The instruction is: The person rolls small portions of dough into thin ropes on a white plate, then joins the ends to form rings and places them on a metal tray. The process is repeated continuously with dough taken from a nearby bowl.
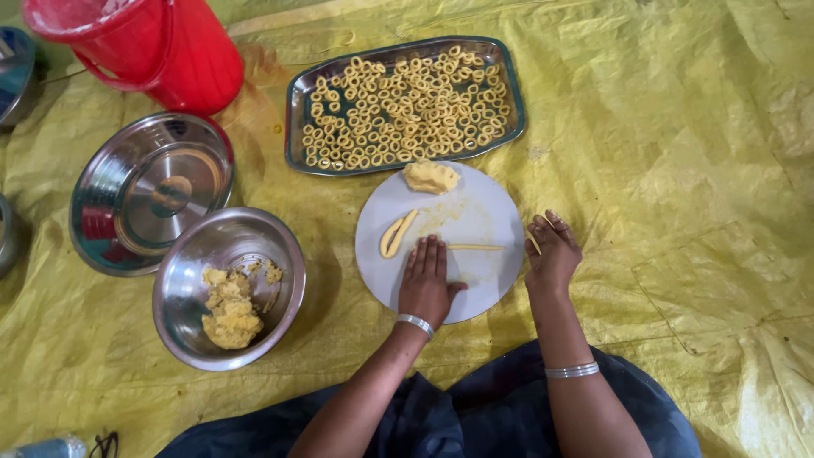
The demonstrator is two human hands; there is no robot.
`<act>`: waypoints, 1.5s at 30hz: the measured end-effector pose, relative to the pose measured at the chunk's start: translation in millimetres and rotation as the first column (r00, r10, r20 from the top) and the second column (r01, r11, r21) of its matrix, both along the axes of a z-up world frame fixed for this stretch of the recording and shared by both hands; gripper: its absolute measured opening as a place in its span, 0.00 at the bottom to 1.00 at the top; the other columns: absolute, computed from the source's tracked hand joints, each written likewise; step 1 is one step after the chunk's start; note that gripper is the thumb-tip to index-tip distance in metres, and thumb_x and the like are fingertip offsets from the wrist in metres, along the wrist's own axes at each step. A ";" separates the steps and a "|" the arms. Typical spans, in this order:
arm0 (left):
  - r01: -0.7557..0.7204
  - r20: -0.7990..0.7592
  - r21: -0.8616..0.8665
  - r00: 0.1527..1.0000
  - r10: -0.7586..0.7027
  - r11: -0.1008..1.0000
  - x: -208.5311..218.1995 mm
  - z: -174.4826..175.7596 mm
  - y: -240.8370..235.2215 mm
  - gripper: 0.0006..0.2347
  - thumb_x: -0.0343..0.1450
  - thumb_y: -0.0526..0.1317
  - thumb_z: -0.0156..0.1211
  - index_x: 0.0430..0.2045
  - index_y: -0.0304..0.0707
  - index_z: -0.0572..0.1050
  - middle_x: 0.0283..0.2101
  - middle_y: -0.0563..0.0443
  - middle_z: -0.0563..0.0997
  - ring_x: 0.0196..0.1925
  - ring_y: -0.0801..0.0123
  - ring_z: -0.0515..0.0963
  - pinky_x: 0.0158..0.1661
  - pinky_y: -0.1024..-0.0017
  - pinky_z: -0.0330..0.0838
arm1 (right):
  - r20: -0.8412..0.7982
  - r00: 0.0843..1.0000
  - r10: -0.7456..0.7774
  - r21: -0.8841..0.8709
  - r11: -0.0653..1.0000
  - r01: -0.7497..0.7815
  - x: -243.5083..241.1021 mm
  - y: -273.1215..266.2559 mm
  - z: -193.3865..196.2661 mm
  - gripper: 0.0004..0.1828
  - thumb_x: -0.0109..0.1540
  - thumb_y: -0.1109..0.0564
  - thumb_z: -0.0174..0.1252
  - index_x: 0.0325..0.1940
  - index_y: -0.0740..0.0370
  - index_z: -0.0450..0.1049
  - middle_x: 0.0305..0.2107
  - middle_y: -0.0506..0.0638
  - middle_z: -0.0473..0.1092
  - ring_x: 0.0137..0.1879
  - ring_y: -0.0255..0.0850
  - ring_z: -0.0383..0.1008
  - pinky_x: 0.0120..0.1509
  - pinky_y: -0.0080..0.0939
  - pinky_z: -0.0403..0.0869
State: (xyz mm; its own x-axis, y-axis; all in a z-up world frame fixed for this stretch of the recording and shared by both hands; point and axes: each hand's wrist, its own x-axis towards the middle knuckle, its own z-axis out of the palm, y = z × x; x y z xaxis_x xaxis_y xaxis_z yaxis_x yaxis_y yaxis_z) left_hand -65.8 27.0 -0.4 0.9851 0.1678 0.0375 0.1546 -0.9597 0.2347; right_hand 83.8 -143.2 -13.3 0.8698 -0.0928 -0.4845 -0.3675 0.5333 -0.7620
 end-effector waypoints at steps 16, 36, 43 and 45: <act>-0.119 0.188 -0.100 0.973 0.136 0.988 -67.6 8.1 39.7 0.28 0.72 0.46 0.59 0.64 0.28 0.64 0.68 0.25 0.65 0.73 0.40 0.59 0.69 0.50 0.50 | -0.235 0.335 0.912 -0.963 -0.266 0.047 -123.3 64.2 18.9 0.52 0.62 0.32 0.56 0.75 0.68 0.45 0.74 0.61 0.42 0.80 0.58 0.35 0.77 0.66 0.43; -0.027 0.291 -0.119 0.955 0.061 0.993 -41.3 -10.9 79.9 0.24 0.67 0.26 0.54 0.61 0.30 0.70 0.60 0.36 0.77 0.63 0.56 0.77 0.67 0.56 0.64 | -0.337 0.368 0.867 -0.908 -0.403 0.117 -95.0 84.3 28.7 0.48 0.61 0.33 0.52 0.79 0.52 0.44 0.77 0.55 0.38 0.82 0.53 0.34 0.76 0.78 0.36; -0.046 0.278 -0.074 0.958 0.065 0.996 -43.1 -11.7 86.8 0.24 0.69 0.29 0.53 0.63 0.27 0.66 0.64 0.34 0.73 0.66 0.53 0.74 0.69 0.56 0.61 | -0.362 0.322 0.875 -0.909 -0.408 0.087 -128.5 57.8 26.5 0.53 0.61 0.31 0.53 0.77 0.67 0.41 0.76 0.59 0.38 0.81 0.54 0.34 0.77 0.74 0.35; -0.073 0.294 -0.047 0.952 0.084 0.996 -41.9 -11.8 88.7 0.24 0.70 0.31 0.53 0.64 0.29 0.65 0.67 0.35 0.70 0.68 0.51 0.71 0.69 0.56 0.60 | -0.399 0.323 0.858 -0.891 -0.446 0.086 -123.8 60.5 27.5 0.54 0.61 0.31 0.53 0.77 0.67 0.41 0.76 0.59 0.38 0.81 0.54 0.33 0.77 0.74 0.35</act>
State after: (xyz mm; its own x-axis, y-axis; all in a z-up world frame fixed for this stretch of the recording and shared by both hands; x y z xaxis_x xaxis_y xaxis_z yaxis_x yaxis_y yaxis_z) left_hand -107.7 115.7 -12.2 0.9145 0.2506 0.3177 0.1477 -0.9377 0.3145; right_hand -40.0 -82.7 14.1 0.7297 0.6650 -0.1590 0.6451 -0.7466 -0.1626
